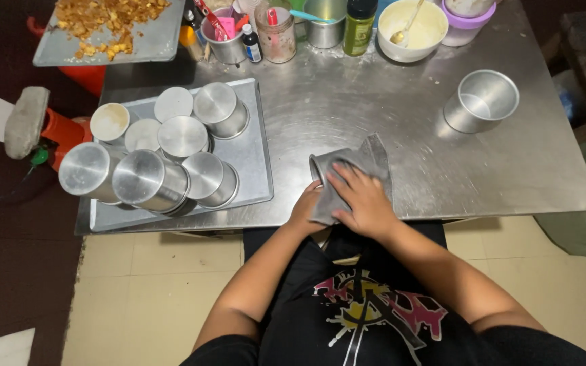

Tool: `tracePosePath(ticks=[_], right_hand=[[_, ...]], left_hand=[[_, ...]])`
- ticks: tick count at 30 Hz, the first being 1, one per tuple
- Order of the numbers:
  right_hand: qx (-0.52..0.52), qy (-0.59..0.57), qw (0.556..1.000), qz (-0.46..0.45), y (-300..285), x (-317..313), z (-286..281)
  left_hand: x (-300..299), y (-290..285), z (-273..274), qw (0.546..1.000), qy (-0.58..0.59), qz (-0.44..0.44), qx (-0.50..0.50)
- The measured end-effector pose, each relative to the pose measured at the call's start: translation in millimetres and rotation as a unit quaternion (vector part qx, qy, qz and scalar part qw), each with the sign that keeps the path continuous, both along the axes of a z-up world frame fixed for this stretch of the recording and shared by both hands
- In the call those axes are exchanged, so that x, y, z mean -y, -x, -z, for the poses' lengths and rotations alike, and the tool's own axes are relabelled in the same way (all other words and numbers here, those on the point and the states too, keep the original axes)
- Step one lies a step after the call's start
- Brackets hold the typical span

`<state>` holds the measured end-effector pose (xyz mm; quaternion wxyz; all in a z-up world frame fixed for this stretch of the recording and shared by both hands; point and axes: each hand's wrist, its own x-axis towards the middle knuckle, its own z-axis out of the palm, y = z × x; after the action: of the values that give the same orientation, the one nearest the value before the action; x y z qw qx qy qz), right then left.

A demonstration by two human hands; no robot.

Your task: Wiping metal cake molds with a gray cloth on a stainless steel table.

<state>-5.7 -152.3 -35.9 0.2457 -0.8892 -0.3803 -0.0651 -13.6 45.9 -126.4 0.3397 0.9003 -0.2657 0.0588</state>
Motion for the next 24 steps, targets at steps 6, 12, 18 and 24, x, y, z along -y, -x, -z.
tracePosePath(ticks=[6, 12, 18, 24], right_hand=[[-0.042, 0.044, 0.998, 0.024, -41.7, -36.5, -43.5], [-0.239, 0.135, 0.961, 0.042, -83.4, -54.2, -61.7], [-0.136, 0.101, 0.979, 0.111, -59.5, -50.1, -62.8], [0.088, -0.091, 0.991, 0.041, -15.2, -34.1, -23.7]], left_hand=[[4.8, 15.9, -27.0, 0.999, 0.034, -0.020, -0.006], [6.0, 12.3, -17.3, 1.000, -0.007, 0.003, 0.028], [2.6, 12.2, -24.1, 0.999, 0.014, 0.000, -0.040], [3.7, 8.2, -12.2, 0.990, 0.126, -0.047, -0.046]])
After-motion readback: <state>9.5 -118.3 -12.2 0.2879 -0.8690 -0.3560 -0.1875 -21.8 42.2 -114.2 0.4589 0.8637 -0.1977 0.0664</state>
